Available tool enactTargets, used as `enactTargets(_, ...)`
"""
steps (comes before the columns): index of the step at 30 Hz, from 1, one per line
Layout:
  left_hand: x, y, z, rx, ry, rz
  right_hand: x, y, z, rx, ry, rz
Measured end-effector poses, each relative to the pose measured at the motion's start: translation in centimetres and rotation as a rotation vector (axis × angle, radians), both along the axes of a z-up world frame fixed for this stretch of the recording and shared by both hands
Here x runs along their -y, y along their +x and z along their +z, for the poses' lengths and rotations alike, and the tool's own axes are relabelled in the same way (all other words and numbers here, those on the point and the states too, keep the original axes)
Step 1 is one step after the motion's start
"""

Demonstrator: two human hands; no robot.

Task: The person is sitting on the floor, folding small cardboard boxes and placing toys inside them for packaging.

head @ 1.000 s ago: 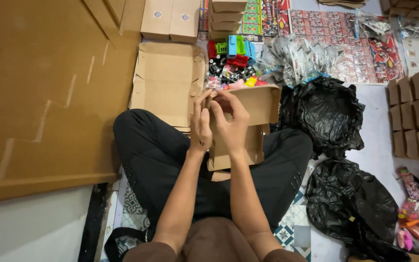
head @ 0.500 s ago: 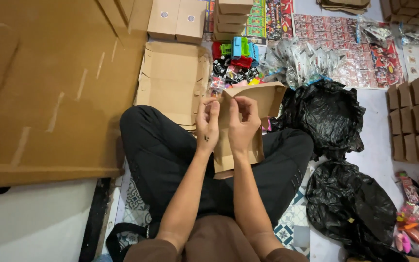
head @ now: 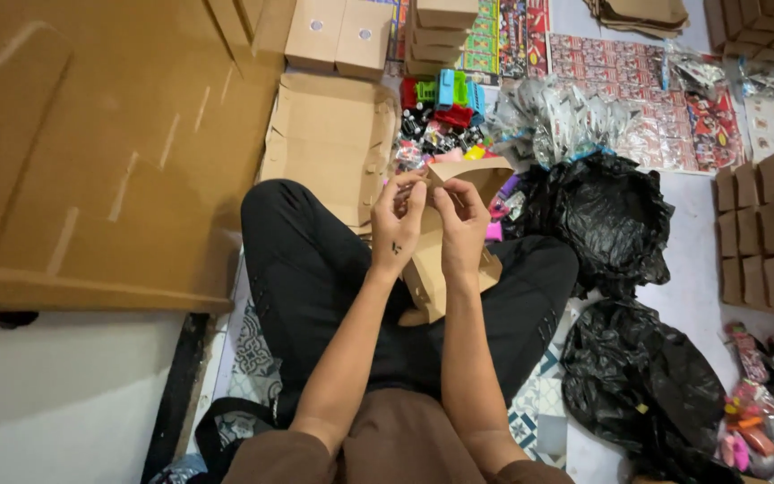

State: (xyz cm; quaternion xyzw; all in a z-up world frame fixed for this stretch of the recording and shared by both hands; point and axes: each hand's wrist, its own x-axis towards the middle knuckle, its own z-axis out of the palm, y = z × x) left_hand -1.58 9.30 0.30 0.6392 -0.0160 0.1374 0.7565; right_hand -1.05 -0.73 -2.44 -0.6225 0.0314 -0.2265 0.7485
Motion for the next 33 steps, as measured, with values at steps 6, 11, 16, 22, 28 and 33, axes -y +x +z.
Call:
enactTargets(6,0.4,-0.1,0.2,-0.026,-0.065,-0.066,1.1,-0.5,-0.5,0.015,0.061,-0.029)
enactTargets(11,1.2,-0.1,-0.1,-0.039,-0.067,-0.088,1.0,-1.1,1.2,0.018,0.151,-0.03)
enactTargets(16,1.1,-0.3,0.7,-0.055,-0.037,-0.075,1.0,-1.2,1.9,0.007,0.161,-0.019)
enactTargets(22,0.4,-0.5,0.4,-0.061,-0.029,-0.01,-0.2,-1.3,2.7,0.01,0.17,0.03)
enactTargets(28,-0.8,-0.6,0.8,-0.095,-0.078,0.037,-1.6,-1.0,3.8,-0.018,0.152,0.089)
enactTargets(33,-2.0,-0.6,-0.3,-0.085,-0.106,0.078,-2.8,-0.8,3.1,-0.012,0.122,0.136)
